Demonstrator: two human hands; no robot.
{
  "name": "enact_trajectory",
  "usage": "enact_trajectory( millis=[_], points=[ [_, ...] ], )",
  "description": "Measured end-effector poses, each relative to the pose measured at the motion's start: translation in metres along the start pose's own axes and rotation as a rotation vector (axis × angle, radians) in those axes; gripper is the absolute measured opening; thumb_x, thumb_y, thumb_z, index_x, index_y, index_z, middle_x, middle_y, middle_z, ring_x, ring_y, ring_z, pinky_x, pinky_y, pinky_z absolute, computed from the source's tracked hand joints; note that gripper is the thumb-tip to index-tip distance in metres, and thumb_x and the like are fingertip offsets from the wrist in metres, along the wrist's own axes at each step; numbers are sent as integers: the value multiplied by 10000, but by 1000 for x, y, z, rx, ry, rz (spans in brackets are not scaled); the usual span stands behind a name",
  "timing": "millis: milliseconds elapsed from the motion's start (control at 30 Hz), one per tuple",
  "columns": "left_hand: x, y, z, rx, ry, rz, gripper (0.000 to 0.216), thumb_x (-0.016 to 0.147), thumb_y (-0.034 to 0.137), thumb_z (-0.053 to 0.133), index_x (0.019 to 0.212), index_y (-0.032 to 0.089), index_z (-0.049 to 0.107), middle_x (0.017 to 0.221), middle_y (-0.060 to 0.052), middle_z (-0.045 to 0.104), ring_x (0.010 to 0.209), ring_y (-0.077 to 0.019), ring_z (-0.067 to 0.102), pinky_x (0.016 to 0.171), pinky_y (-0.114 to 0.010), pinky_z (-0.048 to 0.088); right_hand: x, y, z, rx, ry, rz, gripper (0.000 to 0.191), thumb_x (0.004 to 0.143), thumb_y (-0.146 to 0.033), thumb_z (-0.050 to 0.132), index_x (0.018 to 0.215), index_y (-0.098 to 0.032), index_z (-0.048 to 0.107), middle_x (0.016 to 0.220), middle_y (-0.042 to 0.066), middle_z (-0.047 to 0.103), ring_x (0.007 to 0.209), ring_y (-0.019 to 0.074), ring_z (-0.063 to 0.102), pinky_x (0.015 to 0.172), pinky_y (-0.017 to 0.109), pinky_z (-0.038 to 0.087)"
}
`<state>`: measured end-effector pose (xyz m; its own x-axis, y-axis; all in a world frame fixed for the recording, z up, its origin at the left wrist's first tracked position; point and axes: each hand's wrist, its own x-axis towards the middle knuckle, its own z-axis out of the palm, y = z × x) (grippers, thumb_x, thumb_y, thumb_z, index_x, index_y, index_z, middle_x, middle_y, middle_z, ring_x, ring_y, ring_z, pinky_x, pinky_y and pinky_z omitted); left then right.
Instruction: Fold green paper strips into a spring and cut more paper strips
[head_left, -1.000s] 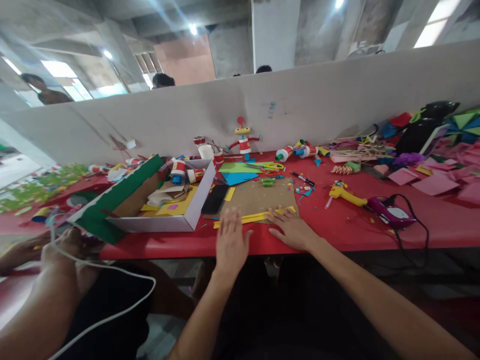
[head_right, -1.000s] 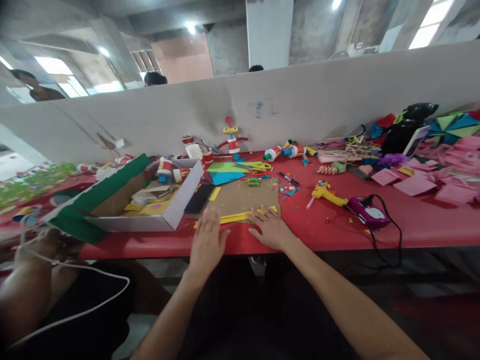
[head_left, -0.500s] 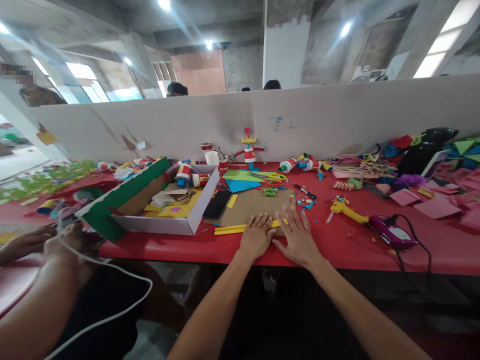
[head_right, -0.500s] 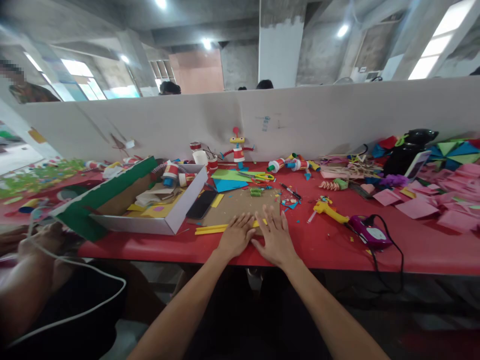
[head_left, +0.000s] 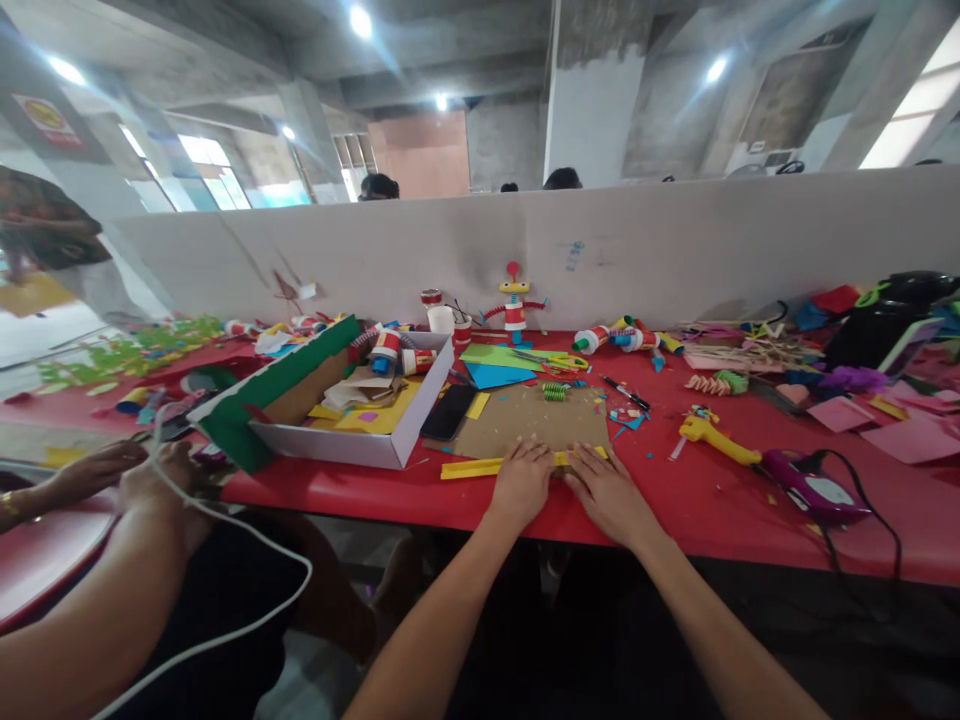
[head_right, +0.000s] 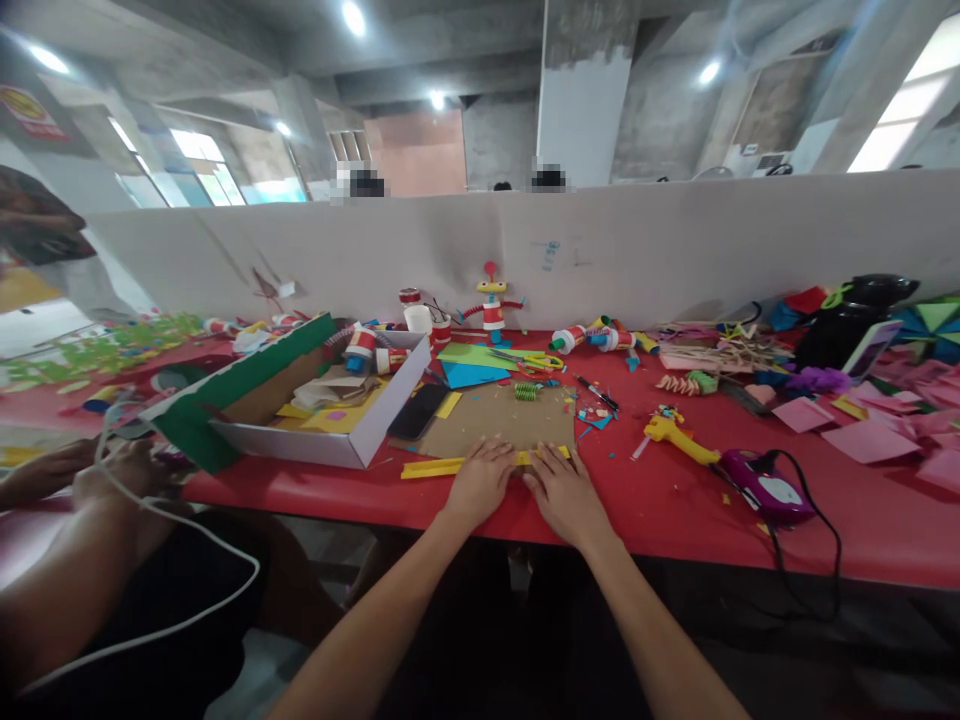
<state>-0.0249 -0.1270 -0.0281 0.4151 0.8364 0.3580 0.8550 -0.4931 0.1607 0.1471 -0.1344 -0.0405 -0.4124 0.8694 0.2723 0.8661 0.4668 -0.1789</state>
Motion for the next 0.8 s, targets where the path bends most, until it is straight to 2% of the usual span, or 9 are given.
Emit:
enact_trajectory(
  millis=[167, 333, 467, 633, 800],
  points=[
    [-2, 3, -4, 13, 1, 34, 268, 855, 127, 383, 922, 192, 634, 1027, -42, 665, 1086, -153, 528, 1060, -361, 250, -2, 6, 2, 118, 104, 7, 384, 882, -271, 323, 1174, -178, 554, 1251, 95, 550, 1191, 235, 462, 1004, 450, 352],
    [-4, 4, -5, 23, -10, -1, 253, 849, 125, 390, 907, 190, 627, 909, -46, 676, 882, -154, 592, 1036, -370, 275, 0, 20, 6, 253, 203, 79, 277, 819, -251, 419, 1007, -185, 612, 1147, 102, 609, 1093, 249, 525, 949, 443, 411],
    [-4, 4, -5, 35, -17, -17, 239, 845, 114, 396, 905, 193, 613, 860, -36, 670, 855, -147, 589, 1032, -358, 270, 0, 25, 7, 351, 222, 101, 206, 806, -273, 452, 883, -205, 630, 1064, 91, 641, 1020, 236, 557, 910, 420, 430],
    [-3, 4, -4, 34, 3, 1, 148, 847, 263, 473, 845, 192, 602, 823, -25, 663, 850, -155, 587, 1021, -371, 281, -1, 26, 5, 425, 232, 106, 199, 822, -306, 452, 821, -207, 625, 948, 78, 657, 919, 231, 572, 837, 398, 432],
    [-3, 4, -3, 36, 27, 48, 185, 860, 227, 440, 812, 177, 611, 795, -33, 660, 841, -157, 581, 1003, -350, 306, 0, 23, 1, 386, 212, 114, 212, 845, -319, 425, 777, -200, 587, 804, 62, 626, 803, 221, 546, 740, 352, 418]
  ],
)
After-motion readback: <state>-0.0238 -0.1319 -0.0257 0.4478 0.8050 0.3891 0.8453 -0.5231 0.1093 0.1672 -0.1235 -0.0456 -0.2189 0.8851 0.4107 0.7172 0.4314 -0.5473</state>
